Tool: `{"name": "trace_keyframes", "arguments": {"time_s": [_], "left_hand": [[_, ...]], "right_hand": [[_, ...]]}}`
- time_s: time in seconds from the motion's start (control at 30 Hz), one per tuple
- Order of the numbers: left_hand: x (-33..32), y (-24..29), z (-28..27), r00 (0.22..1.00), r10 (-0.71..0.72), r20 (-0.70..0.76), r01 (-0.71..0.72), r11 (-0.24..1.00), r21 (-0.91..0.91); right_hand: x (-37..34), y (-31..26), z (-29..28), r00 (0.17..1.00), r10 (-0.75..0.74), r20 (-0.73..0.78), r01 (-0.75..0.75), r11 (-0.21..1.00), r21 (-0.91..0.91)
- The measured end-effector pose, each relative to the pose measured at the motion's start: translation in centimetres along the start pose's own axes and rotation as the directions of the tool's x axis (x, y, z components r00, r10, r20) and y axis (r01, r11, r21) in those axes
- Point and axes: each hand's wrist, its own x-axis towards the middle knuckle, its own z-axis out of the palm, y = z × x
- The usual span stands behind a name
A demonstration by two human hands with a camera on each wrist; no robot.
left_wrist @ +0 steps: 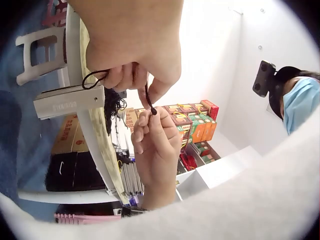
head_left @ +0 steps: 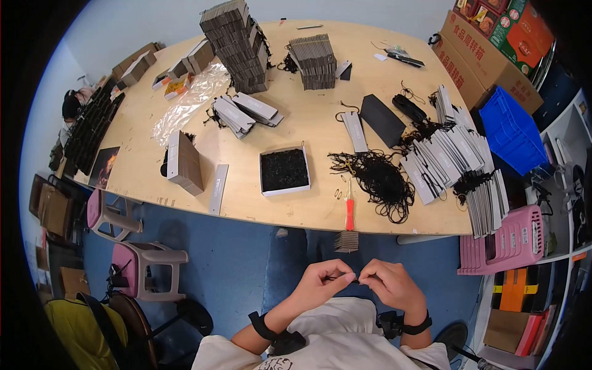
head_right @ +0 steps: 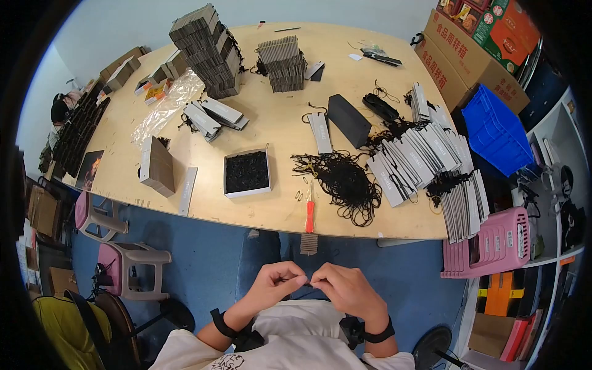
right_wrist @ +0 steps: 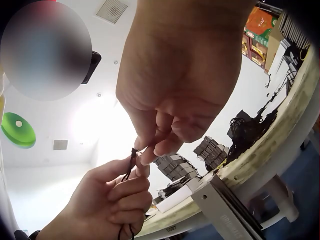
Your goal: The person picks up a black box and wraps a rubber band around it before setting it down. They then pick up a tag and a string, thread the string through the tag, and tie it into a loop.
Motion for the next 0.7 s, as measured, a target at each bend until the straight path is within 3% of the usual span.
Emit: {"name": "trace_keyframes", "arguments": {"time_s": [0.7], "left_hand": [[0.0, -0.4, 0.6, 0.995, 0.055, -0.087, -0.061, 0.996, -0.070]], "right_hand": [[0.1, 0.0, -0.2, 0.999, 0.035, -0.024, -0.035, 0.999, -0.004]]}}
